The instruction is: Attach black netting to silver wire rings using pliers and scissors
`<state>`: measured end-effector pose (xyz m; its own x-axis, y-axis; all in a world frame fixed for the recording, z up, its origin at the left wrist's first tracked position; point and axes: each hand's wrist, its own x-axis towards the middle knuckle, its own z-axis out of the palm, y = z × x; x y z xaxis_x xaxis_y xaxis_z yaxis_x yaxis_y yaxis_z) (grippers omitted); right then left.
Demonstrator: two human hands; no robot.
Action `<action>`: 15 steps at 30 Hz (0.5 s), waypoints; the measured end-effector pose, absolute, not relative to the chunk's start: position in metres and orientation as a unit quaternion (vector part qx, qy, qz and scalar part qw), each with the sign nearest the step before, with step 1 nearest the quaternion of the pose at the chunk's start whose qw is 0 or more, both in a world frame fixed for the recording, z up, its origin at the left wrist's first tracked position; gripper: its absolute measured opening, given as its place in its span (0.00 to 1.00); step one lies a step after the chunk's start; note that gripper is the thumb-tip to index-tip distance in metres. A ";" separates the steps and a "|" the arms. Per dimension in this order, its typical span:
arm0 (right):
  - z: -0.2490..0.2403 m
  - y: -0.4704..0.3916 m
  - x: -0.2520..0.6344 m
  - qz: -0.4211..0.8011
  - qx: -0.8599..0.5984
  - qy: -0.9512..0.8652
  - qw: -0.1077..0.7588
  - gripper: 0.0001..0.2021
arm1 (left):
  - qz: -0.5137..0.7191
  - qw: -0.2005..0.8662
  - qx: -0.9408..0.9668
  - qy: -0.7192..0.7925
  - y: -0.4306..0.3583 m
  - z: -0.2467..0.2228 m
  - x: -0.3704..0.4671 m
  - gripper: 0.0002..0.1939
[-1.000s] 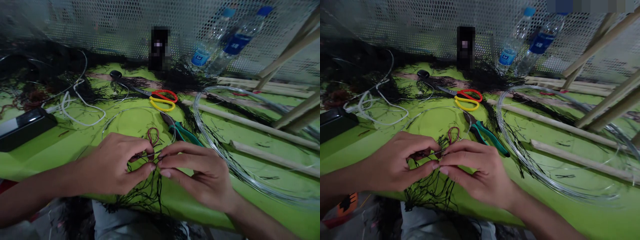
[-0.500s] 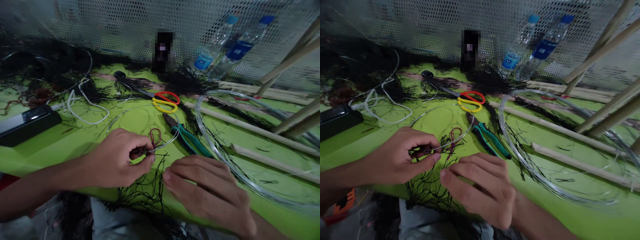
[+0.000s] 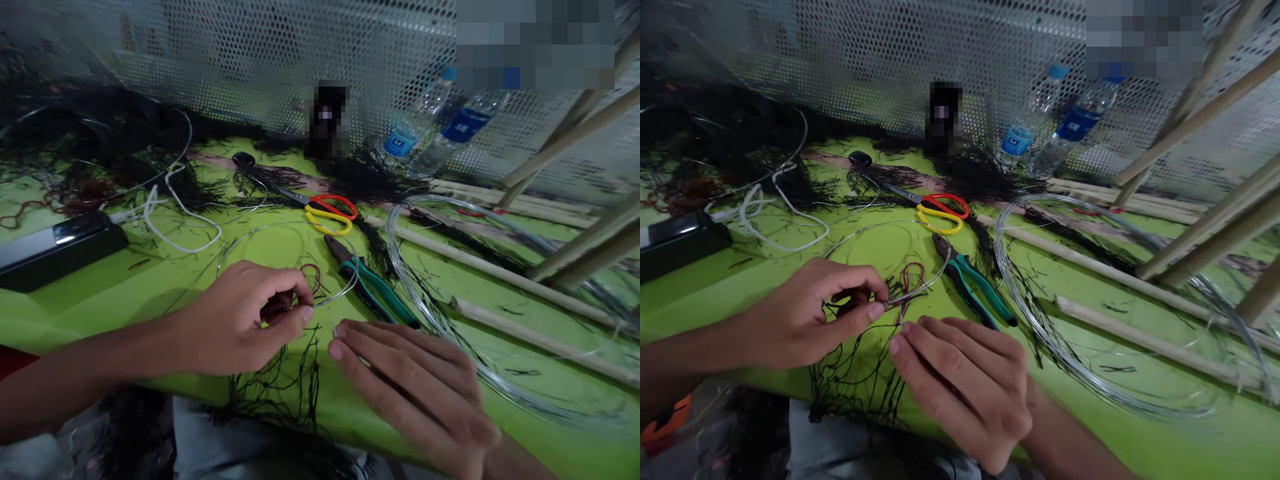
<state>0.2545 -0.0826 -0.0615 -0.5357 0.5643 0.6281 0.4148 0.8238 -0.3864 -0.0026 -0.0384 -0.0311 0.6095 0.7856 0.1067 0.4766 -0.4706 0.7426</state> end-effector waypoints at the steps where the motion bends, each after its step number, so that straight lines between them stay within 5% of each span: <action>1: -0.065 -0.081 0.254 0.029 -0.245 -0.885 0.394 0.13 | 0.225 0.352 0.824 0.382 -0.039 -0.031 -0.003 0.09; 4: -0.069 -0.081 0.247 -0.103 -0.190 -0.899 0.381 0.10 | 0.233 0.376 0.809 0.387 -0.039 -0.030 -0.004 0.11; 10: -0.065 -0.106 0.228 0.008 -0.285 -0.875 0.391 0.05 | 0.253 0.367 0.806 0.390 -0.038 -0.031 -0.004 0.12; 15: -0.070 -0.085 0.228 -0.072 -0.185 -0.904 0.379 0.02 | 0.250 0.369 0.809 0.384 -0.039 -0.030 -0.005 0.11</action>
<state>0.2279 -0.0847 -0.0699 -0.6440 0.2807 0.7117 0.3896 0.9209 -0.0106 -0.0054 -0.0387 -0.0297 0.5795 0.8059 0.1216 0.4370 -0.4331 0.7883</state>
